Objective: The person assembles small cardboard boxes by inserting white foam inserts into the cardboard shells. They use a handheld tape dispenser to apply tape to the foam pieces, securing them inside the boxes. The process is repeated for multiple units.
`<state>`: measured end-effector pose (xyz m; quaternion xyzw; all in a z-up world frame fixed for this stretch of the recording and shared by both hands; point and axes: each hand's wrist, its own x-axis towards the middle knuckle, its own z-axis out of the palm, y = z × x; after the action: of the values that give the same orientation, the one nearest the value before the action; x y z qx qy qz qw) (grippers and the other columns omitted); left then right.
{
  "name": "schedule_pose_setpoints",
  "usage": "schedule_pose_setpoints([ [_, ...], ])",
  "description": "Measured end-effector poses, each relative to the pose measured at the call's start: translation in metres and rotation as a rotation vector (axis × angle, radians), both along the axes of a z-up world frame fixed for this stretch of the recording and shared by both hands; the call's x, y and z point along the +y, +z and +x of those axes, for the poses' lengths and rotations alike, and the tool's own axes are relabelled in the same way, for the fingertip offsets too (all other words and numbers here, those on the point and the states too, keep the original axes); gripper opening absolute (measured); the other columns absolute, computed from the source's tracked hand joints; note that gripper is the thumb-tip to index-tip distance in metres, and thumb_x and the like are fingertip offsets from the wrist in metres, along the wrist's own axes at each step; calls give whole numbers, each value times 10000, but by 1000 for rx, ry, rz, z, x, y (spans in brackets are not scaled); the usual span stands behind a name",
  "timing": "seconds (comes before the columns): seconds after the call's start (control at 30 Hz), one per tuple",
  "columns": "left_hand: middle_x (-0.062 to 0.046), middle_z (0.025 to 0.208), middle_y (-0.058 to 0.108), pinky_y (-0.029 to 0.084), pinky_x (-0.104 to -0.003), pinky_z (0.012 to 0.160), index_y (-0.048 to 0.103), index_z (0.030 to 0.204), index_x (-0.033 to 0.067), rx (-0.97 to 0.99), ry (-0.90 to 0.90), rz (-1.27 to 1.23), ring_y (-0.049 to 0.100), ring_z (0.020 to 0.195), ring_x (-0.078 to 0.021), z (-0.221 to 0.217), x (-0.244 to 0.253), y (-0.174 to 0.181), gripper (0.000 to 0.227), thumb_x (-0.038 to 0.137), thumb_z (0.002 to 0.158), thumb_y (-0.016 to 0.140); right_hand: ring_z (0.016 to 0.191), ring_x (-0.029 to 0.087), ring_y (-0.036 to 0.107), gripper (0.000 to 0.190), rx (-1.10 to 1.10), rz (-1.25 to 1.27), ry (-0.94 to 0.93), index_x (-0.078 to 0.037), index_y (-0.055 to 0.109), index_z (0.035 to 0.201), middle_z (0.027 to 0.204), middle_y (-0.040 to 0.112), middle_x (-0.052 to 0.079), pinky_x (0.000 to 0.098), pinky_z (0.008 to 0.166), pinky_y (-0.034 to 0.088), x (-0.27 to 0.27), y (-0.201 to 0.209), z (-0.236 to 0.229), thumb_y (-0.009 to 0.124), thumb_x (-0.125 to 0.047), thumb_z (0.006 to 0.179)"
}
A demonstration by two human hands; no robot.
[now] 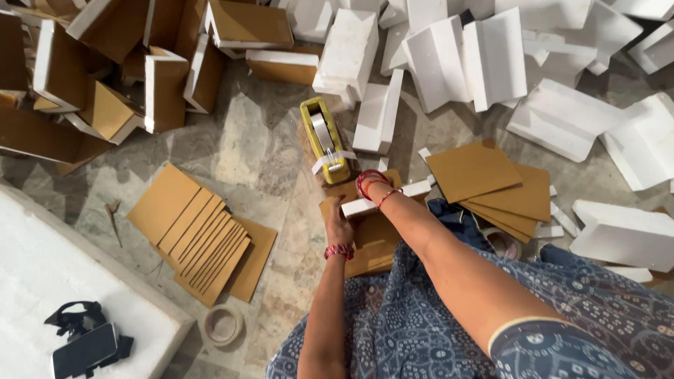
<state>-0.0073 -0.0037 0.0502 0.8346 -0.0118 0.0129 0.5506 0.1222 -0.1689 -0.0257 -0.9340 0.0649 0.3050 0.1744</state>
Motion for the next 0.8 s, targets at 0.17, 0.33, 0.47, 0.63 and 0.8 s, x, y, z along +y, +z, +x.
schedule_pose_setpoints([
  [0.17,-199,1070,646,555,-457,794,648,1072,41,-66,-86,89,650,964,-424,11,6,-30,306,29,778,732,940,349,703,522,-287,65,157,-71,716,1141,1006,736,171,471,803,552,-4,45,-1,783,-457,795],
  [0.33,-181,1138,658,546,-463,869,662,1123,66,-98,-40,130,642,1035,-423,9,5,-55,305,83,827,729,924,394,690,782,-473,189,540,-80,655,1251,1002,712,181,513,777,536,-39,79,-65,864,-520,640],
  [0.47,-188,1076,658,534,-476,843,671,1104,79,14,17,202,648,995,-416,-2,-2,-32,406,182,749,841,929,338,712,184,-629,-64,559,-148,655,1062,962,733,111,475,822,560,-38,99,-96,652,-146,878],
  [0.63,-128,1109,719,568,-376,830,621,1293,101,126,204,-113,714,960,-239,-11,14,16,576,284,794,841,819,350,714,317,-754,60,268,-103,625,1125,894,718,147,491,683,561,-32,164,-120,745,-246,869],
  [0.8,-182,992,744,575,-443,762,682,1223,-36,278,232,-184,723,820,-290,-3,19,57,569,311,823,887,824,398,721,546,-865,323,-363,-47,642,1094,894,742,194,481,698,582,-16,172,-136,897,-351,718],
])
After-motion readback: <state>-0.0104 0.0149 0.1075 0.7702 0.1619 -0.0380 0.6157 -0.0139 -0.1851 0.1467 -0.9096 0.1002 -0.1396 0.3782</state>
